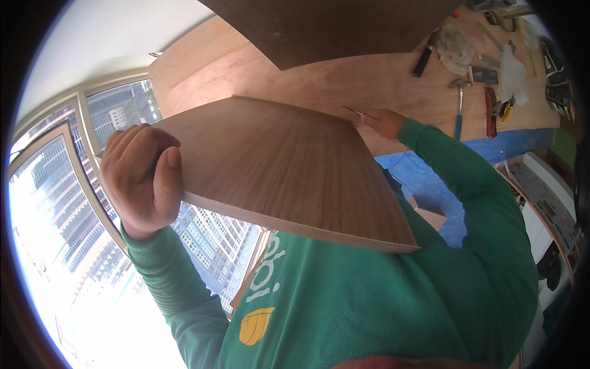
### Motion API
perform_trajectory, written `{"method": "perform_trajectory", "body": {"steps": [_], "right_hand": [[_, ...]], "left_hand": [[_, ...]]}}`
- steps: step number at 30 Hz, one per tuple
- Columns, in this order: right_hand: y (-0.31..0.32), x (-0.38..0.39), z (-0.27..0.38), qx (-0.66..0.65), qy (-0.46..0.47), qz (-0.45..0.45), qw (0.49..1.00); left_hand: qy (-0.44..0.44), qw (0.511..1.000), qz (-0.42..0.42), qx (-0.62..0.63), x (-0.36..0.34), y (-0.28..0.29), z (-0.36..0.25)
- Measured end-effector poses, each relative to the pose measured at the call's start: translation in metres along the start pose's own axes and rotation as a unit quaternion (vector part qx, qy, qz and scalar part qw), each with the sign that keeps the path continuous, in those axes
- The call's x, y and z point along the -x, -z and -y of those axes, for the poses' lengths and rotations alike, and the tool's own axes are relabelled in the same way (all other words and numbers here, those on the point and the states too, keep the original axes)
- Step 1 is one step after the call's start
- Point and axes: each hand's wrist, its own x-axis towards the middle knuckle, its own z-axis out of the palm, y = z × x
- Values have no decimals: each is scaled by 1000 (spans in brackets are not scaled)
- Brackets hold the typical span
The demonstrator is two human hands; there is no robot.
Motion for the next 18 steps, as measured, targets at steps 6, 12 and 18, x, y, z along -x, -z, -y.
{"method": "perform_trajectory", "body": {"steps": [6, 12, 18], "right_hand": [[-14, -65, 85, 48, 28, 12, 998], [-29, -111, 116, 69, 76, 41, 994], [-42, -135, 134, 104, 43, 30, 993]], "left_hand": [[1, 1000, 0, -1, 3, -1, 3], [-9, 1000, -6, 8, 2, -3, 5], [-30, 999, -12, -5, 1, -6, 9]]}}
